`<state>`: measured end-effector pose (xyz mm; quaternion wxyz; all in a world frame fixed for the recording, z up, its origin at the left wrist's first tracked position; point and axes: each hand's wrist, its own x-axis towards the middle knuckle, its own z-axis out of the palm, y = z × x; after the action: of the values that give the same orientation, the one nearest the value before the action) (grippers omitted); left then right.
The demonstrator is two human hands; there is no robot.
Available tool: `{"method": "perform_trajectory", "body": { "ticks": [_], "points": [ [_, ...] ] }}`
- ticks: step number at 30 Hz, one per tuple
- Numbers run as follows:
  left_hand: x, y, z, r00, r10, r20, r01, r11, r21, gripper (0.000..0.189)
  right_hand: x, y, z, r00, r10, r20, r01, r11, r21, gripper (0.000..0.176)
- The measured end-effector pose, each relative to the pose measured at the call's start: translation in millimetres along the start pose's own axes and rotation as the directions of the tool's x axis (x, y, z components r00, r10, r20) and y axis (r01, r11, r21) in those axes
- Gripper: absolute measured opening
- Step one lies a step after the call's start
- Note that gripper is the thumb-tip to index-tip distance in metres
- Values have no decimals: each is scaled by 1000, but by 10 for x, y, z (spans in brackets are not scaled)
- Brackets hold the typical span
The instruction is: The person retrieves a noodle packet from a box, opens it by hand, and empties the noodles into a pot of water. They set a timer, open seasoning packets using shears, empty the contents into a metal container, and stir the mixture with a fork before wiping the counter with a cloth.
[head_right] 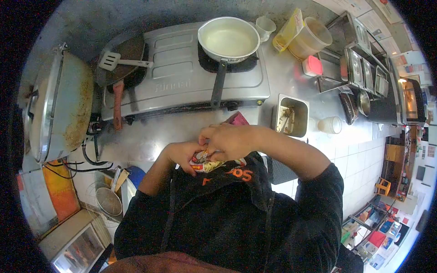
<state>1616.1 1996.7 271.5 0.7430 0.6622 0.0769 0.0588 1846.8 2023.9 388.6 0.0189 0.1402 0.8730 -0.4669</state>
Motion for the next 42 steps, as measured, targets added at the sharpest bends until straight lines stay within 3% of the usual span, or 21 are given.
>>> {"method": "perform_trajectory", "body": {
  "ticks": [10, 13, 17, 21, 24, 25, 27, 31, 34, 38, 42],
  "points": [
    [-4, -93, -54, 997, 60, 49, -62, 997, 52, 87, 1, 48, 175, 986, -72, -149, 51, 988, -144, 19],
    [-51, 69, -56, 989, -142, 35, 143, 989, -30, 91, 1, 31, 198, 983, -48, -178, 21, 988, -153, 14],
    [-54, 105, -59, 997, -76, 2, 76, 996, -44, 92, -7, -32, 221, 973, -61, -224, 0, 965, -262, 12],
    [-161, 114, -105, 995, 58, -79, -66, 991, -115, 98, -1, -62, 341, 906, -215, -364, 8, 870, -494, 16],
    [-260, 39, -139, 997, 33, -71, -55, 946, -320, 105, 48, -86, 363, 857, -245, -454, -10, 871, -490, 19],
    [-290, 100, -178, 993, 70, -95, -90, 968, -234, 106, 61, -98, 379, 820, -237, -520, -7, 906, -424, 18],
    [-377, 170, -165, 986, 47, -160, -92, 953, -288, 106, 75, -103, 341, 741, -245, -626, -11, 927, -376, 21],
    [-549, 75, -174, 960, 54, -277, -126, 960, -252, 109, 18, -74, 339, 636, -40, -770, -98, 987, -131, 17],
    [-773, 51, -211, 922, -8, -388, -66, 982, -178, 113, -10, -1, 446, 493, 30, -870, -126, 991, -37, 14],
    [-1009, 55, -158, 826, -31, -563, -42, 992, -117, 117, -106, 97, 659, 410, 484, -773, -144, 871, 469, 9],
    [-1172, 157, -114, 745, -23, -667, -41, 996, -80, 123, -129, 315, 859, 338, 550, -764, 26, 805, 592, 13]
  ]
}}
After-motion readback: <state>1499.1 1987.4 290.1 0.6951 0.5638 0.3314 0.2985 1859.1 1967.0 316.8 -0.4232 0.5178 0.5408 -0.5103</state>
